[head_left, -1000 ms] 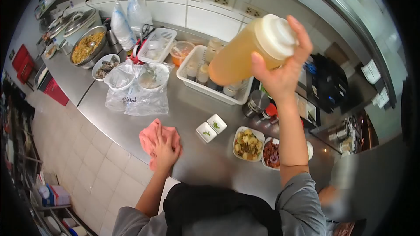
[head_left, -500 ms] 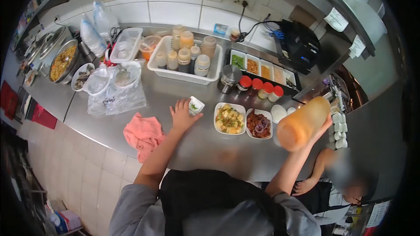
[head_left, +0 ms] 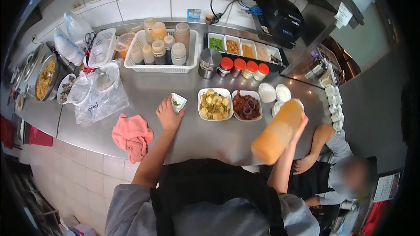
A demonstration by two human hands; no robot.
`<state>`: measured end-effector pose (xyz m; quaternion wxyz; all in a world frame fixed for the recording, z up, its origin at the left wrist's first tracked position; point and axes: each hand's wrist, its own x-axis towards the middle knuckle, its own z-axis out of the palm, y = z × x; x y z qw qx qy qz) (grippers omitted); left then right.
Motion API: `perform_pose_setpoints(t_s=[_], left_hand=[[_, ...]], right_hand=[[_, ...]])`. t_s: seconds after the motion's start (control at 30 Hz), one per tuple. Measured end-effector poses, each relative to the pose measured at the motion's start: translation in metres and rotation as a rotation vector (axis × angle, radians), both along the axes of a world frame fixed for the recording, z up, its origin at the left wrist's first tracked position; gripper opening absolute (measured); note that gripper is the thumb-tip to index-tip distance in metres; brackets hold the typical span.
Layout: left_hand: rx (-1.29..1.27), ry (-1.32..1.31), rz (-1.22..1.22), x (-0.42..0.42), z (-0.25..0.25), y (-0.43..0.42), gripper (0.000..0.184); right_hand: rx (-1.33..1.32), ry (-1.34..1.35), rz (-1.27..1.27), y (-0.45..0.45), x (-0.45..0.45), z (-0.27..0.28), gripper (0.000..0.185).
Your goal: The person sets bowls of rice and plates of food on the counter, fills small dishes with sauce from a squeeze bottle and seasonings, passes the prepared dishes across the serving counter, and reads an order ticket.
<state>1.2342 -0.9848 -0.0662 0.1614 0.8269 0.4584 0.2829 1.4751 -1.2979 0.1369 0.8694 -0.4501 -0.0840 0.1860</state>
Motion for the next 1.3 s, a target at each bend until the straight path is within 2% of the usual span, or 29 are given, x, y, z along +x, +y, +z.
perform_pose_setpoints(t_s=[0.07, 0.27, 0.37, 0.47, 0.5, 0.63, 0.67, 0.73, 0.77, 0.87, 0.9, 0.97, 1.03, 1.07, 1.1, 1.2, 1.27, 1.3], left_hand=[[-0.024, 0.006, 0.022, -0.005, 0.007, -0.012, 0.083], [-0.051, 0.011, 0.056, -0.032, 0.013, -0.044, 0.087], [0.089, 0.098, 0.12, -0.038, 0.03, -0.058, 0.088], [-0.001, -0.005, 0.087, -0.052, 0.037, -0.06, 0.082], [0.007, -0.064, 0.084, -0.057, 0.038, -0.059, 0.078], [0.004, -0.222, 0.052, -0.078, 0.046, -0.067, 0.06], [0.005, -0.25, 0.048, -0.082, 0.051, -0.066, 0.056], [-0.059, -0.306, 0.072, -0.093, 0.059, -0.069, 0.05], [-0.092, -0.331, 0.083, -0.098, 0.064, -0.07, 0.047], [-0.236, -0.544, 0.118, -0.109, 0.079, -0.075, 0.04], [-0.352, -0.619, 0.084, -0.116, 0.076, -0.074, 0.04], [-0.565, -0.784, 0.009, -0.125, 0.07, -0.064, 0.04], [-0.656, -0.822, -0.177, -0.128, 0.1, -0.062, 0.045], [-0.709, -0.837, -0.268, -0.129, 0.114, -0.063, 0.048], [-0.607, -0.707, -0.324, -0.127, 0.119, -0.063, 0.067], [-0.276, -0.448, -0.367, -0.109, 0.135, -0.066, 0.089], [-0.307, -0.476, -0.383, -0.095, 0.132, -0.065, 0.099], [-0.32, -0.49, -0.396, -0.088, 0.129, -0.066, 0.105]], right_hand=[[-0.097, 0.063, -0.03, -0.001, 0.01, -0.022, 0.058], [-0.026, 0.133, 0.212, 0.054, -0.014, -0.026, 0.054], [0.001, 0.251, 0.365, 0.071, -0.002, -0.049, 0.054], [-0.029, 0.239, 0.41, 0.101, -0.034, -0.038, 0.055], [-0.044, 0.152, 0.375, 0.116, -0.046, -0.027, 0.056], [-0.204, 0.392, 0.596, 0.156, -0.029, -0.043, 0.055], [-0.181, 0.381, 0.653, 0.163, -0.034, -0.048, 0.055], [-0.136, 0.354, 0.785, 0.185, -0.057, -0.053, 0.055], [-0.104, 0.272, 0.713, 0.196, -0.084, -0.03, 0.054], [-0.068, 0.292, 0.954, 0.233, -0.084, -0.054, 0.05], [-0.158, 0.331, 0.996, 0.245, -0.082, -0.053, 0.052], [-0.155, 0.105, 0.837, 0.254, -0.096, -0.058, 0.056], [-0.122, -0.142, 0.769, 0.254, -0.113, -0.039, 0.064], [-0.107, -0.366, 0.724, 0.249, -0.124, -0.025, 0.065], [-0.087, -0.587, 0.673, 0.242, -0.136, -0.011, 0.066], [-0.16, -1.115, 0.547, 0.229, -0.15, -0.011, 0.074], [-0.216, -1.453, 0.451, 0.22, -0.158, 0.003, 0.073], [-0.207, -1.448, 0.445, 0.218, -0.159, 0.001, 0.071]])
